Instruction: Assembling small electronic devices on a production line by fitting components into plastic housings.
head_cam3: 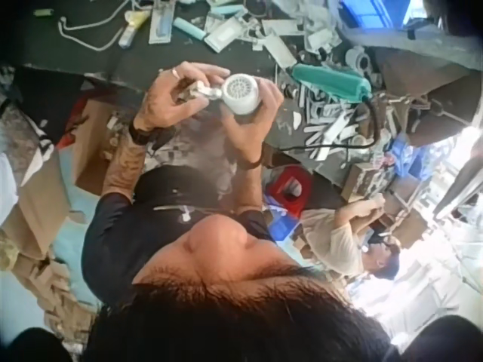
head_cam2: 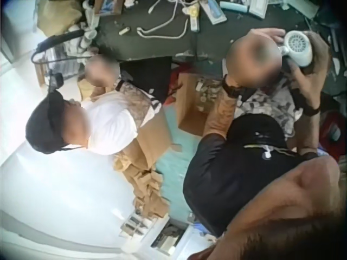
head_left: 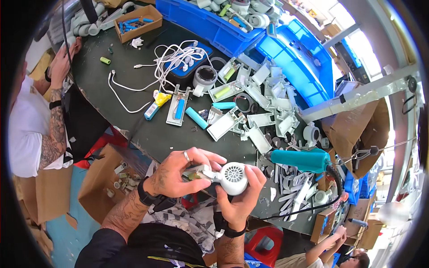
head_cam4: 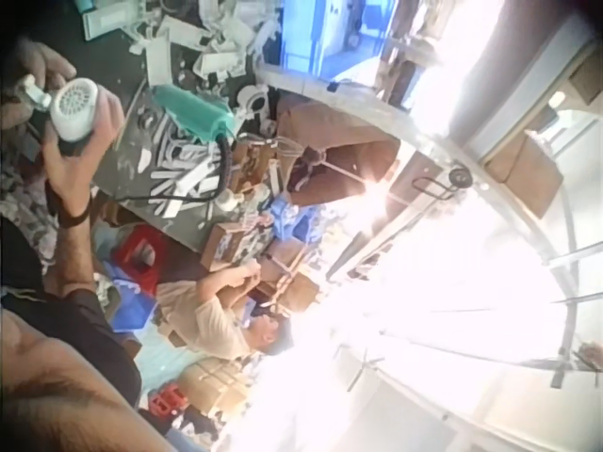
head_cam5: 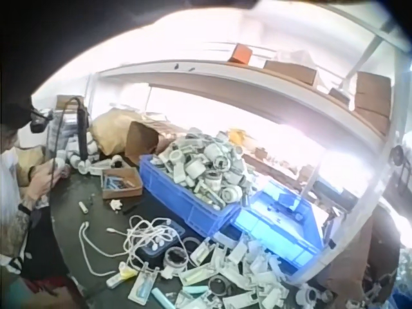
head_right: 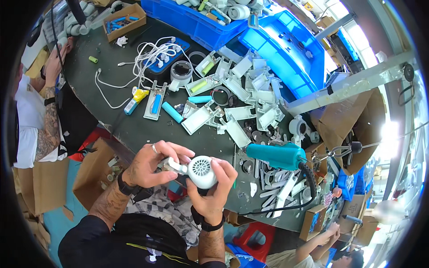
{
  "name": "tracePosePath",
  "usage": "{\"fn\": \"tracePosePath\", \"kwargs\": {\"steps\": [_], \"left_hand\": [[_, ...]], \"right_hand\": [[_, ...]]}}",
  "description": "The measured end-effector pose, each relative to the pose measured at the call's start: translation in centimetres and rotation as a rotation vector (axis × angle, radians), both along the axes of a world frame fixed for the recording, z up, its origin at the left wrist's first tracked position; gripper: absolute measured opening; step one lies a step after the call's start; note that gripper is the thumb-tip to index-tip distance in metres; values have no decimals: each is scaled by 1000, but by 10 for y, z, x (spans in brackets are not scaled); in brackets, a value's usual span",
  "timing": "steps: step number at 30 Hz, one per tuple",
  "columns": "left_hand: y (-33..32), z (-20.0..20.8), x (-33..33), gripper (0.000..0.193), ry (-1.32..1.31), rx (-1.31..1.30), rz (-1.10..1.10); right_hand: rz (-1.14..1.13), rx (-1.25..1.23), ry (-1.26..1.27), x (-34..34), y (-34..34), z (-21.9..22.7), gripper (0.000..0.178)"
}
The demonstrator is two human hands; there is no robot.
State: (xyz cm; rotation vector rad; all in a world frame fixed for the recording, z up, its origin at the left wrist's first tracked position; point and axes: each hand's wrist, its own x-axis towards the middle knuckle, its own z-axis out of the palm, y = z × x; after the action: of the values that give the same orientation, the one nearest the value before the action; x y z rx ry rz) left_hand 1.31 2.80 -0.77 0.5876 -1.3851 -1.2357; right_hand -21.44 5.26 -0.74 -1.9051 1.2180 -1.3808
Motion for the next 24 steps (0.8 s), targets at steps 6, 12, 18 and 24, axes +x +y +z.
{"fn": "tracePosePath", "kwargs": {"steps": [6,12,18,24], "left_hand": [[15,8,2,26,225,228,2],[60,38,49,25,171,422,187],[130,52,128,25,-96,519,429],[203,-17,177,24,-315,647,843]], "right_hand": [[49,95,-53,10,-2,11,78],[243,102,-28,16,-5,23,65],[129,91,0,18,-6,6,46],[82,101,103,21,1,7,38]]}}
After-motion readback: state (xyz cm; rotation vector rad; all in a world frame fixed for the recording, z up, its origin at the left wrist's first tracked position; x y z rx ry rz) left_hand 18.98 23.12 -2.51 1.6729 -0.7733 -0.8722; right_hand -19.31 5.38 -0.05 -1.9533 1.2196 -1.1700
